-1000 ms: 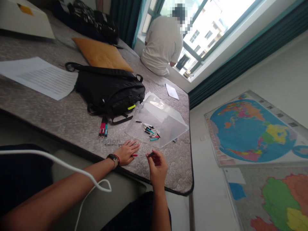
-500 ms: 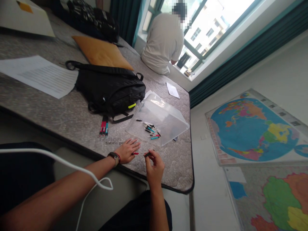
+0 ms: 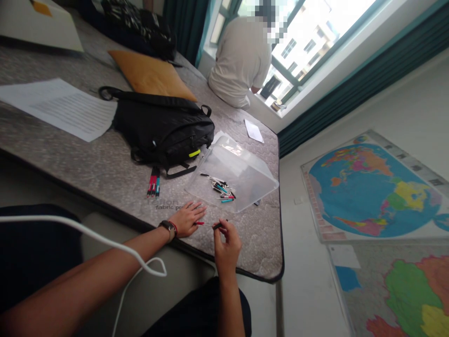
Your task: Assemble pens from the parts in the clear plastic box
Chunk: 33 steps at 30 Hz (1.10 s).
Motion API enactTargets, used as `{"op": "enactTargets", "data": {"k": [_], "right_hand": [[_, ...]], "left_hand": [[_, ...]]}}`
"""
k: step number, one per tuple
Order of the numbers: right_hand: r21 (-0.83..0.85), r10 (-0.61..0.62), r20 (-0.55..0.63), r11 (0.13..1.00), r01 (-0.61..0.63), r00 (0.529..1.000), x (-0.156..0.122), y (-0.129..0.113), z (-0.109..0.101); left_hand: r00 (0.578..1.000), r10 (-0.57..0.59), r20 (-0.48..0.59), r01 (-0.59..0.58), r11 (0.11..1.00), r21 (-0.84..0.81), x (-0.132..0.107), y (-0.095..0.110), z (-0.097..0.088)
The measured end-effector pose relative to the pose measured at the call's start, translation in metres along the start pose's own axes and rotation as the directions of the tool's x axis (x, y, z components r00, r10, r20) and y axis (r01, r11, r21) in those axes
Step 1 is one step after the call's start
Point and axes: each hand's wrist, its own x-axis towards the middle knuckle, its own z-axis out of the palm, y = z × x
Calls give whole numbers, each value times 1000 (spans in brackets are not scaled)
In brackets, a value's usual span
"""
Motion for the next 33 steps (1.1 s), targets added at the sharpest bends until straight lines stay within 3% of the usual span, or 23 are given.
{"op": "enactTargets", "data": {"k": [10, 15, 22, 29, 33], "right_hand": [[-60, -9, 74, 998, 13, 997, -1, 5, 6], [38, 29, 94, 999, -33, 995, -2, 1, 10], [196, 226, -110, 960, -202, 968, 1, -1, 3], [456, 352, 33, 828, -327, 935, -8, 7, 11], [473, 350, 68, 813, -339, 934, -13, 7, 16]], "left_hand": [[1000, -2, 5, 2, 1000, -9, 0, 0, -1], [1000, -2, 10, 2, 1000, -9, 0, 0, -1], [1000, -1, -6, 1, 1000, -4, 0, -1, 1], [1000, 6, -5, -6, 1000, -5, 0, -2, 2], [1000, 6, -13, -6, 1000, -8, 0, -2, 1]]}}
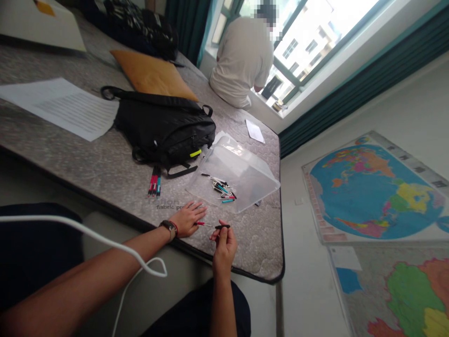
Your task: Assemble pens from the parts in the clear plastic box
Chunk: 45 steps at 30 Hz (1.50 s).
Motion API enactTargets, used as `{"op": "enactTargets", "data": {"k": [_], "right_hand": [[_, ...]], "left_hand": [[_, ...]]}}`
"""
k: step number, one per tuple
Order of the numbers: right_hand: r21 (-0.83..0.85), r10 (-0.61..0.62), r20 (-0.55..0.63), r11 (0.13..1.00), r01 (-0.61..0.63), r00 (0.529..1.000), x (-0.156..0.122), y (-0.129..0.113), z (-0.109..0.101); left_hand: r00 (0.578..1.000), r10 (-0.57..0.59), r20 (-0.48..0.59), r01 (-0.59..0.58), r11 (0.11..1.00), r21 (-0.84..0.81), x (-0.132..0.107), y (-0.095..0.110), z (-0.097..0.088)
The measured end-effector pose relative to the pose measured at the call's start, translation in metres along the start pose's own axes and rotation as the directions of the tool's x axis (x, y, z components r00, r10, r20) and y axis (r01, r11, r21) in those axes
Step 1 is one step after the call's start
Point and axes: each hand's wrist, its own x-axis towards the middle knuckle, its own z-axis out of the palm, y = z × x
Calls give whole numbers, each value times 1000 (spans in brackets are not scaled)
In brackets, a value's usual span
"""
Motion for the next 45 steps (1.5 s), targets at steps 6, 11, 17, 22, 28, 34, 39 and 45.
{"op": "enactTargets", "data": {"k": [6, 11, 17, 22, 28, 34, 39, 45], "right_hand": [[-165, -61, 55, 984, 70, 997, -1, -3, 4], [-272, -98, 73, 956, 114, 993, -2, -6, 6], [-325, -97, 95, 938, 123, 991, -2, -1, 5], [-339, -89, 99, 933, 118, 991, -1, 3, 9], [-293, -172, -19, 943, 159, 985, -4, -8, 7], [-314, -175, -3, 935, 165, 985, -3, -11, 5], [-349, -167, 11, 923, 160, 986, -4, -6, 9], [-357, -119, 36, 926, 124, 992, -3, 3, 11]], "left_hand": [[1000, 2, 5, -2, 1000, 12, 0, 0, 0], [1000, 2, -1, -2, 1000, 7, 0, 0, 0], [1000, 1, 0, -1, 1000, 11, 0, 0, 0], [1000, 1, 0, -1, 1000, 11, 0, 0, 0], [1000, 0, 2, 0, 1000, 4, 0, 0, 0], [1000, -4, 2, 4, 1000, 2, 1, 0, 0], [1000, -4, 3, 4, 1000, -1, 0, 0, 0], [1000, 1, 0, -1, 1000, 8, 0, 0, 0]]}}
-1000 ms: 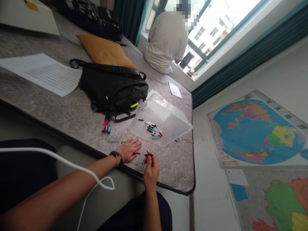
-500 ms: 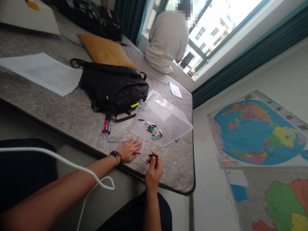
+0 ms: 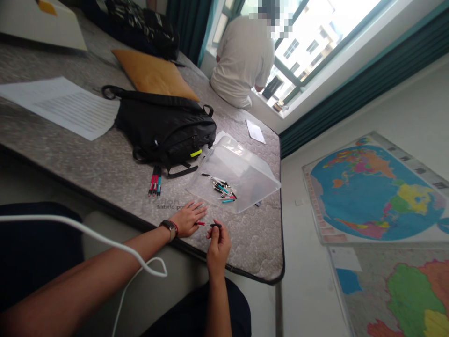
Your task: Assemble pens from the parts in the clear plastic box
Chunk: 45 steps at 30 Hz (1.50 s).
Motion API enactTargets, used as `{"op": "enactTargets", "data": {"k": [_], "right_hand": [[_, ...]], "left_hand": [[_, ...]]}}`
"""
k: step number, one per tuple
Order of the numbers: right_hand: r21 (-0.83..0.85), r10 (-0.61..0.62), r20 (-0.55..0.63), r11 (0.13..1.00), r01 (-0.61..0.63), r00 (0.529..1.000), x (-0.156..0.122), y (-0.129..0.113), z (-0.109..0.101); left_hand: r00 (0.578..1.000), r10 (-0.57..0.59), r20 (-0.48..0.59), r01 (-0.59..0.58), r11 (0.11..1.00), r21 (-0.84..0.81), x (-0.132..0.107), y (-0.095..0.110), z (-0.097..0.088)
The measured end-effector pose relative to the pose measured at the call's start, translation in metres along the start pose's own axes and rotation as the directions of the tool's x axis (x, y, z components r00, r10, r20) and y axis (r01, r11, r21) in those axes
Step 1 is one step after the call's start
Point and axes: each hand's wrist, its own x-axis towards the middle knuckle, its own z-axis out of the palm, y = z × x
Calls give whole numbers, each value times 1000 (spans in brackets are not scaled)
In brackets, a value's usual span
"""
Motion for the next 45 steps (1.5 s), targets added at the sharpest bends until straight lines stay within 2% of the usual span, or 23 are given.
{"op": "enactTargets", "data": {"k": [8, 13, 21, 28, 31, 38, 45], "right_hand": [[-18, 51, 104, 999, -49, 993, 1, 13, 12], [-40, 50, 115, 998, -46, 992, 2, 19, 17], [-98, -25, 111, 995, 36, 994, 5, 26, 17], [-164, -118, 65, 978, 127, 991, 11, 22, 17], [-110, -96, 24, 989, 98, 995, 15, 27, 19], [172, 102, -45, 981, -93, 994, 22, 46, 27], [232, 121, -172, 970, -80, 978, 33, 54, 36]], "left_hand": [[1000, 0, 0, 0, 1000, 4, 0, 0, 1], [1000, 3, 0, -3, 1000, 3, -1, 0, 1], [1000, 8, 3, -8, 1000, 8, 0, 1, 0], [1000, 7, -2, -7, 1000, 18, 0, 0, 1], [1000, 13, -10, -13, 1000, 20, 0, 0, 1], [1000, 16, -15, -16, 1000, 18, 0, 1, 0], [1000, 16, 2, -16, 1000, 24, 0, 0, 1]]}}
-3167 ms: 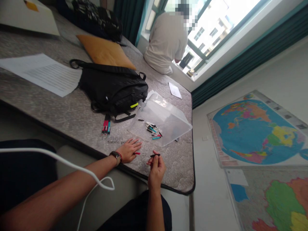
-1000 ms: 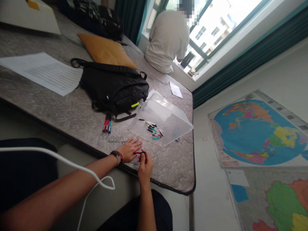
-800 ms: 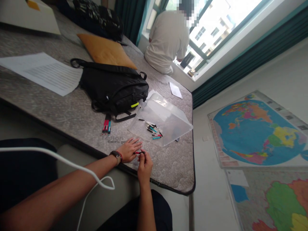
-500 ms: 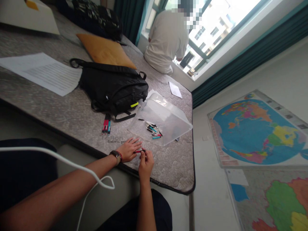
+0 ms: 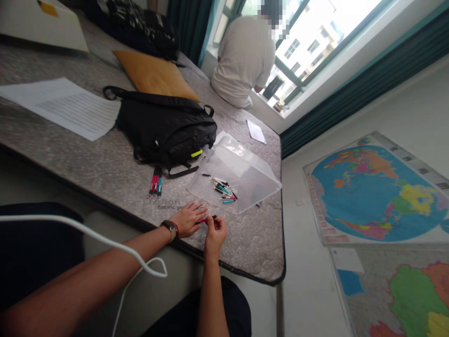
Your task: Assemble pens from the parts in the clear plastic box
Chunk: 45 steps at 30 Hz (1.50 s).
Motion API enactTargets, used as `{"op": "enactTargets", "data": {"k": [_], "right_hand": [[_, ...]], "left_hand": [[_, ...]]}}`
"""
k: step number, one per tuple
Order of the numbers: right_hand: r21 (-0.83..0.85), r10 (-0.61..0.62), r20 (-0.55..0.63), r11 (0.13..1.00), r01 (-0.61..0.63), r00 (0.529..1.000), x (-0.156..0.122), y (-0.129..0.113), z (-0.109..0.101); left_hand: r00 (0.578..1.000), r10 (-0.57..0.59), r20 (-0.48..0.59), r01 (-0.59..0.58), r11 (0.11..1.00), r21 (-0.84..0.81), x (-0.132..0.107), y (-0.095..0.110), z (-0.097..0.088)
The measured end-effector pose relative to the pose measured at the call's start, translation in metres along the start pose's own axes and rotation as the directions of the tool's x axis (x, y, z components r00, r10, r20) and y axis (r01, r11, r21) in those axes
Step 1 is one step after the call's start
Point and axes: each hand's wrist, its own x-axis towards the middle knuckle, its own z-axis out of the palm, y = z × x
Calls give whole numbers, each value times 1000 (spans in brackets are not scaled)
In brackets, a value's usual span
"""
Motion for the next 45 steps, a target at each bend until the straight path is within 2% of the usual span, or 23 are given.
{"op": "enactTargets", "data": {"k": [4, 7, 11, 14, 16, 21, 23, 27, 29, 31, 34, 36, 38, 42, 45], "right_hand": [[36, 20, -8, 999, -20, 1000, 3, 1, 7], [88, 32, 81, 995, -39, 996, 0, -6, 9], [141, -15, 229, 990, -18, 973, -8, -21, 7], [123, -46, 271, 992, 13, 961, -12, -25, 6], [79, -46, 242, 996, 27, 969, -10, -22, 7], [30, -3, 66, 1000, 1, 998, -2, -10, 9], [80, 12, 94, 997, -20, 996, -3, -11, 8], [196, 5, 260, 979, -58, 966, -11, -22, 3], [193, -5, 279, 980, -51, 960, -13, -23, 1], [156, -4, 232, 987, -33, 973, -12, -19, 0], [116, 2, 77, 993, -11, 997, -6, -9, 1], [120, 4, 23, 993, -6, 1000, -3, -6, 1], [145, 2, 62, 989, -11, 998, -4, -9, 1], [187, -1, 223, 981, -41, 975, -11, -22, -2], [142, 10, 194, 989, -38, 981, -12, -22, -4]], "left_hand": [[1000, -4, -4, 4, 1000, -13, 0, 0, 0], [1000, -6, -14, 6, 1000, -20, 0, 1, -1], [1000, -7, -21, 7, 1000, -28, 0, 2, -2], [1000, -14, -25, 13, 999, -36, 0, 1, -2], [1000, -16, -25, 15, 999, -40, 0, 1, -1], [1000, -16, -22, 15, 999, -33, 0, -1, 1], [1000, -13, -25, 12, 1000, -25, 0, -1, 2], [999, 4, -40, -4, 1000, -15, 0, 1, 1], [999, 2, -44, -3, 1000, -15, 0, 1, 1], [999, -3, -42, 3, 1000, -17, 0, 1, 2], [999, -7, -32, 6, 1000, -19, 0, 0, 3], [1000, -3, -25, 3, 1000, -19, 0, -1, 3], [1000, -3, -25, 2, 1000, -19, 0, -1, 3], [999, -5, -42, 4, 1000, -16, 0, 1, 2], [999, -6, -43, 5, 1000, -11, 0, 1, 2]]}}
